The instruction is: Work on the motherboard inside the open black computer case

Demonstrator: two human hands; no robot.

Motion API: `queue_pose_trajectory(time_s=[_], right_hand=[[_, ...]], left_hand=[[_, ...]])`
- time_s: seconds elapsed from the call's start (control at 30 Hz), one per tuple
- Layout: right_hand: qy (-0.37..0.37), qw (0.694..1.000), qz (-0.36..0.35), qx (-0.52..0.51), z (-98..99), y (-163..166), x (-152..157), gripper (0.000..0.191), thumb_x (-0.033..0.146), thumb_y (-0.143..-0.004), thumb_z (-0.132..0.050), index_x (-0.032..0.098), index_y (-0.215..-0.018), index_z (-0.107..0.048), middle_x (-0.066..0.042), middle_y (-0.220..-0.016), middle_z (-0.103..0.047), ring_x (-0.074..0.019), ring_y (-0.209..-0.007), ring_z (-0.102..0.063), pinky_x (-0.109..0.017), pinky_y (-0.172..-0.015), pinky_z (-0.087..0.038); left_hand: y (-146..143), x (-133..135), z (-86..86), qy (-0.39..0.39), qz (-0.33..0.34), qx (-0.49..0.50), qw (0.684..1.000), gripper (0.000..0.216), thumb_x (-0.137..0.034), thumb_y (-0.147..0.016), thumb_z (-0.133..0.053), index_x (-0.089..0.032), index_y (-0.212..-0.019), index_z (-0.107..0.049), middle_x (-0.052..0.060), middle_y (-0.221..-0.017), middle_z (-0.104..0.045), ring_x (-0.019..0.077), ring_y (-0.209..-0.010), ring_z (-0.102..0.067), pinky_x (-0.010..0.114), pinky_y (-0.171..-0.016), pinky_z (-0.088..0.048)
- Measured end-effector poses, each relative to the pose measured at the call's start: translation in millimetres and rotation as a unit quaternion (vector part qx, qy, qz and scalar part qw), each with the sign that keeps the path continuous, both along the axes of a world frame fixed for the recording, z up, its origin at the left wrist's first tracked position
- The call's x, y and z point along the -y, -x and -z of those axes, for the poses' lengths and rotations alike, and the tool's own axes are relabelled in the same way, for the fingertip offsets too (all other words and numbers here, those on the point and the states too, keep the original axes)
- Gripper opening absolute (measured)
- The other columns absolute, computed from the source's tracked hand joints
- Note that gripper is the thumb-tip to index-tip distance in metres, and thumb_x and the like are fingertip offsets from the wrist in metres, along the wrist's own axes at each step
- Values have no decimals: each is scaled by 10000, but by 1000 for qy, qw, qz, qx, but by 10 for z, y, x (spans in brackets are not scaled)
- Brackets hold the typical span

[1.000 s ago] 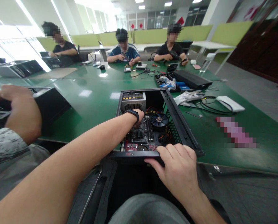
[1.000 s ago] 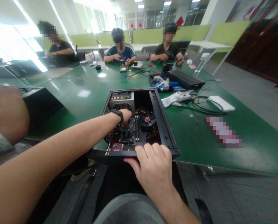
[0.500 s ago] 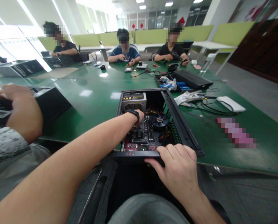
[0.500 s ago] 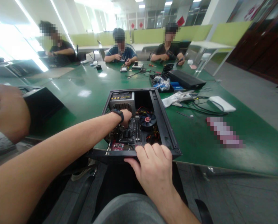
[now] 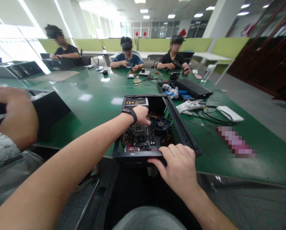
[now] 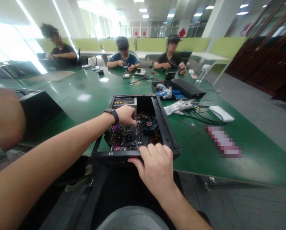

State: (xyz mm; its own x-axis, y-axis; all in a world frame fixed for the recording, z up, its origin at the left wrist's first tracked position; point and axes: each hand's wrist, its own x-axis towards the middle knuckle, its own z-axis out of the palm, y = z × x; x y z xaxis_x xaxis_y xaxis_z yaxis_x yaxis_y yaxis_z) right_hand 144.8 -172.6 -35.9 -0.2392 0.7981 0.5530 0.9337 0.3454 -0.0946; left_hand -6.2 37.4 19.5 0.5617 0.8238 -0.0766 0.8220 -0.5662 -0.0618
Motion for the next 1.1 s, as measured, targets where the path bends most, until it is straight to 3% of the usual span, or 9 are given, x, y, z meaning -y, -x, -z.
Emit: queue_pose_trajectory(time_s=[0.2, 0.37, 0.57, 0.77, 0.93, 1.1], right_hand=[[-2, 999, 10, 53, -45, -95, -768, 421, 600, -908, -536, 192, -916, -640, -66, -856, -597, -225, -887, -453, -377, -852, -266], [0, 997, 21, 72, -37, -154, -1646, 503, 655, -908, -486, 177, -975, -627, -101, -934, -609, -244, -934, -441, -380, -861, -250], [19, 994, 58, 92, -69, -109, -2645, 519, 624, -909, -524, 141, -1069, -624, -137, -1054, -621, -254, -1026, -501, -413, -931, -340], [33, 988, 98, 112, -92, -10, -3351, 414, 474, -936, -579, 168, -1216, -593, -90, -1235, -600, -214, -1097, -588, -458, -961, -484], [45, 985, 115, 118, -104, 28, -3723, 412, 445, -938, -588, 169, -1244, -583, -93, -1256, -595, -216, -1101, -596, -455, -948, -503], [59, 984, 112, 128, -133, 36, -3787, 412, 447, -938, -587, 174, -1246, -582, -91, -1261, -591, -217, -1107, -593, -455, -947, -503]], left_hand=[[183, -48, -381, -82, -53, 134, 986, 337, -406, -700, -642, -156, -906, -735, 73, -867, -738, 210, -845, -668, 275, -763, -481], [343, -82, -527, -124, -77, 213, 966, 304, -414, -716, -643, -156, -862, -711, 71, -837, -719, 200, -811, -647, 298, -754, -482], [518, -103, -500, -131, -111, 279, 945, 309, -388, -731, -659, -158, -935, -691, 61, -866, -723, 189, -825, -649, 300, -760, -495], [643, -129, -416, -105, -120, 299, 941, 277, -385, -749, -651, -169, -920, -663, 47, -859, -735, 166, -785, -657, 276, -724, -496], [688, -151, -301, -86, -116, 317, 937, 236, -364, -729, -670, -174, -867, -649, 32, -815, -729, 159, -746, -656, 265, -689, -493], [724, -172, -214, -89, -110, 346, 928, 198, -342, -718, -670, -180, -826, -639, 19, -765, -713, 155, -700, -644, 268, -669, -482]])
